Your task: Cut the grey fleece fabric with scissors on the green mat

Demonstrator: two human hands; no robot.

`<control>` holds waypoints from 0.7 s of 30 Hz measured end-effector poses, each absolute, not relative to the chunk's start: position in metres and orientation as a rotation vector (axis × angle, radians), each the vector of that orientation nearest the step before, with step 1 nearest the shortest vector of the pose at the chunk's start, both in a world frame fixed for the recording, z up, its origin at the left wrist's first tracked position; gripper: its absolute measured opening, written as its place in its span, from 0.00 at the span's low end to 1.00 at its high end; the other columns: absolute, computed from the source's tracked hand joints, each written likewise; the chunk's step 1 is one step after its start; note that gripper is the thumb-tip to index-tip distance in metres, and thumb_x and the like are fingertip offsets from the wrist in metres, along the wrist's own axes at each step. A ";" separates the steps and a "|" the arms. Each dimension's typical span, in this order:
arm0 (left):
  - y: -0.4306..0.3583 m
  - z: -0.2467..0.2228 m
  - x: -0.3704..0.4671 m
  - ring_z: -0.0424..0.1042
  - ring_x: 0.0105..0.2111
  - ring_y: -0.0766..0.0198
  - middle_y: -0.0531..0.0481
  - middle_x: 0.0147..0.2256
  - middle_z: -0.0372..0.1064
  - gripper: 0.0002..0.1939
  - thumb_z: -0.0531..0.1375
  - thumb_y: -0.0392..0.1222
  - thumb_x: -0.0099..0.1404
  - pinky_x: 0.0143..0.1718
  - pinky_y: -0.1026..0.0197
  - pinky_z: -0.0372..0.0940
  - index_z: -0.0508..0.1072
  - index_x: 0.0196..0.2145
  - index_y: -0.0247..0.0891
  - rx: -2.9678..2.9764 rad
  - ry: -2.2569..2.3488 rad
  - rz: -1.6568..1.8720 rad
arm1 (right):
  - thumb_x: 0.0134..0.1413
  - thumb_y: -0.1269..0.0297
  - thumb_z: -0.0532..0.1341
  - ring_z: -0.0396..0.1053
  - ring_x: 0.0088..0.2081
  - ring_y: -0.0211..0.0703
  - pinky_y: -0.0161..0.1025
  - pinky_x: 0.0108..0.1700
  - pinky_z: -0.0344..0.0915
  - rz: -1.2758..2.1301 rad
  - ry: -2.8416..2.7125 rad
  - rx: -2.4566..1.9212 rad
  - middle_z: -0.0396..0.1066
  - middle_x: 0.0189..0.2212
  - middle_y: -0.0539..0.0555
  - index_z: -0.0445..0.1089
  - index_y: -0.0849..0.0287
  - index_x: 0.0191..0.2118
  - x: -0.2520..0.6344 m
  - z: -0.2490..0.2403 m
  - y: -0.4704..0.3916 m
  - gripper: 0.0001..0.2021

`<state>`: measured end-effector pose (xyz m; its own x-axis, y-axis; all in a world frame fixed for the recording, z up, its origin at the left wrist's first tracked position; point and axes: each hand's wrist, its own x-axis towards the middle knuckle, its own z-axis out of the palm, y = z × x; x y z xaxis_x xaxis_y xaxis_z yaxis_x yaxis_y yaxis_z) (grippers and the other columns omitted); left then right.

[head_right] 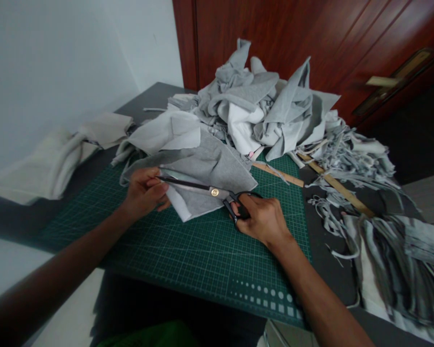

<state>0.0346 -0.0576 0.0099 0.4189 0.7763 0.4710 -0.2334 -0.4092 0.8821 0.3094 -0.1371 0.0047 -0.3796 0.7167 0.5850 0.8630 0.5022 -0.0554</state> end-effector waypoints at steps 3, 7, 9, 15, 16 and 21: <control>-0.058 0.014 0.036 0.54 0.10 0.76 0.63 0.14 0.46 0.21 0.59 0.36 0.62 0.09 0.71 0.50 0.50 0.19 0.40 1.859 0.612 1.297 | 0.54 0.66 0.60 0.58 0.17 0.32 0.35 0.23 0.48 -0.365 -2.211 -1.332 0.62 0.16 0.45 0.64 0.57 0.24 0.310 0.005 -0.137 0.09; -0.059 0.021 0.038 0.51 0.11 0.76 0.63 0.12 0.46 0.20 0.58 0.30 0.57 0.13 0.69 0.47 0.49 0.18 0.40 2.094 0.784 1.391 | 0.53 0.66 0.60 0.59 0.18 0.33 0.35 0.24 0.49 -0.371 -2.222 -1.351 0.62 0.17 0.45 0.65 0.57 0.25 0.312 0.005 -0.136 0.08; -0.059 0.023 0.039 0.50 0.12 0.76 0.62 0.12 0.46 0.19 0.57 0.29 0.56 0.14 0.68 0.46 0.48 0.17 0.40 2.168 0.822 1.418 | 0.53 0.66 0.60 0.59 0.17 0.33 0.35 0.24 0.49 -0.353 -2.230 -1.356 0.63 0.17 0.45 0.65 0.57 0.25 0.312 0.005 -0.136 0.07; -0.056 0.027 0.042 0.47 0.11 0.76 0.62 0.11 0.46 0.19 0.56 0.29 0.54 0.14 0.66 0.43 0.48 0.17 0.40 2.271 0.767 1.518 | 0.53 0.65 0.59 0.60 0.17 0.33 0.34 0.23 0.50 -0.269 -2.264 -1.361 0.64 0.17 0.46 0.64 0.58 0.25 0.312 0.003 -0.136 0.08; -0.056 0.028 0.042 0.47 0.11 0.76 0.62 0.11 0.46 0.19 0.56 0.29 0.54 0.14 0.66 0.43 0.48 0.17 0.40 2.288 0.759 1.524 | 0.52 0.65 0.60 0.60 0.17 0.33 0.33 0.23 0.50 -0.245 -2.268 -1.362 0.65 0.17 0.46 0.64 0.58 0.25 0.312 0.002 -0.136 0.07; -0.055 0.028 0.042 0.47 0.12 0.75 0.62 0.12 0.46 0.19 0.56 0.29 0.54 0.14 0.66 0.43 0.48 0.17 0.40 2.282 0.766 1.543 | 0.51 0.66 0.60 0.62 0.18 0.33 0.33 0.24 0.52 -0.110 -2.270 -1.402 0.67 0.19 0.46 0.65 0.58 0.26 0.312 -0.001 -0.137 0.05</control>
